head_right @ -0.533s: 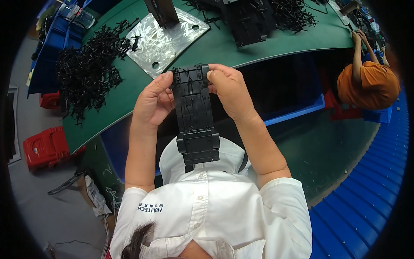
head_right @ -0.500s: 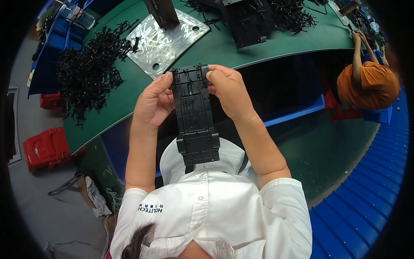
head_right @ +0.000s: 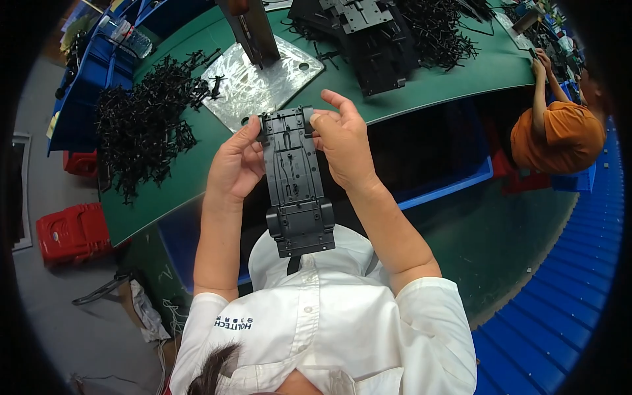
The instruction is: Assembling small black plastic components onto a base plate and using a press machine.
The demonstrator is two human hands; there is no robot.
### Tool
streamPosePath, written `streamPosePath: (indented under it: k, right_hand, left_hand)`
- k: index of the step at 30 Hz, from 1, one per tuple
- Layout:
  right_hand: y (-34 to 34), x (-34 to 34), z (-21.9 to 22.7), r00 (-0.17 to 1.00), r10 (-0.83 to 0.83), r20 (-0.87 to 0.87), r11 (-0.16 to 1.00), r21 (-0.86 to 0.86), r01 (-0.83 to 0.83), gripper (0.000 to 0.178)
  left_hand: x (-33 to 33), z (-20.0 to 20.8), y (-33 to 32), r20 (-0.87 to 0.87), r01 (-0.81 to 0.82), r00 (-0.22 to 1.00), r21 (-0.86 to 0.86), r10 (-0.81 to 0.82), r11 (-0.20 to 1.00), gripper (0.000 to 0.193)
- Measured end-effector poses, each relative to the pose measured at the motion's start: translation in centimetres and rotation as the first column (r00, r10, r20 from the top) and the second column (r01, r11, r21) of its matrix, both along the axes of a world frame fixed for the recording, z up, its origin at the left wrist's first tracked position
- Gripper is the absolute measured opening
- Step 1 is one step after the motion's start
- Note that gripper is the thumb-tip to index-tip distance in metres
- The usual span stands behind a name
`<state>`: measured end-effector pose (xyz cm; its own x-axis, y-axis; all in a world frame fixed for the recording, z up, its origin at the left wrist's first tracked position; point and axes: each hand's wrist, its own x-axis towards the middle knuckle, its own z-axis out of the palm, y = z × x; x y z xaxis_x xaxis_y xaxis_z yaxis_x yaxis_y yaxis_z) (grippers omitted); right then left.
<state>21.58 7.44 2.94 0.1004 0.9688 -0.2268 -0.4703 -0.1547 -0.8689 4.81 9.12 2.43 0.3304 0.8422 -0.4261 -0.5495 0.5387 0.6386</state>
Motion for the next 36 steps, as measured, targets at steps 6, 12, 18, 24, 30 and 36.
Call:
streamPosePath:
  k: [6,12,18,24,30,36]
  right_hand:
    - [0.6,-1.3,-0.1,0.998,-0.055,0.021,0.993,0.11,0.052,0.048]
    - [1.4,-1.4,-1.3,0.964,-0.1,0.248,0.958,0.285,0.026,0.039]
    - [2.4,-1.3,-2.0,0.975,-0.085,0.207,0.975,0.218,0.039,0.037]
    - [2.7,-1.2,-1.4,0.994,-0.004,-0.108,0.997,0.078,0.013,0.037]
    - [3.6,-0.7,-1.7,0.951,0.003,-0.309,1.0,-0.029,-0.013,0.039]
    - [3.6,-1.0,-2.0,0.909,0.05,-0.413,0.999,0.014,-0.048,0.037]
  left_hand:
    - [-0.5,0.0,1.0,0.003,-0.024,1.0,0.018,0.024,1.0,0.026]
    - [-0.5,0.5,1.4,-0.039,-0.04,0.998,-0.011,0.04,0.999,0.025]
    - [-0.4,0.1,2.0,-0.034,-0.034,0.999,-0.019,0.033,0.999,0.025]
    - [-0.5,0.3,2.5,-0.027,-0.041,0.999,-0.001,0.041,0.999,0.024]
    - [-0.5,0.2,3.0,0.013,-0.057,0.998,-0.009,0.057,0.998,0.023]
    - [-0.9,-0.2,3.2,0.058,-0.071,0.996,-0.014,0.072,0.997,0.027]
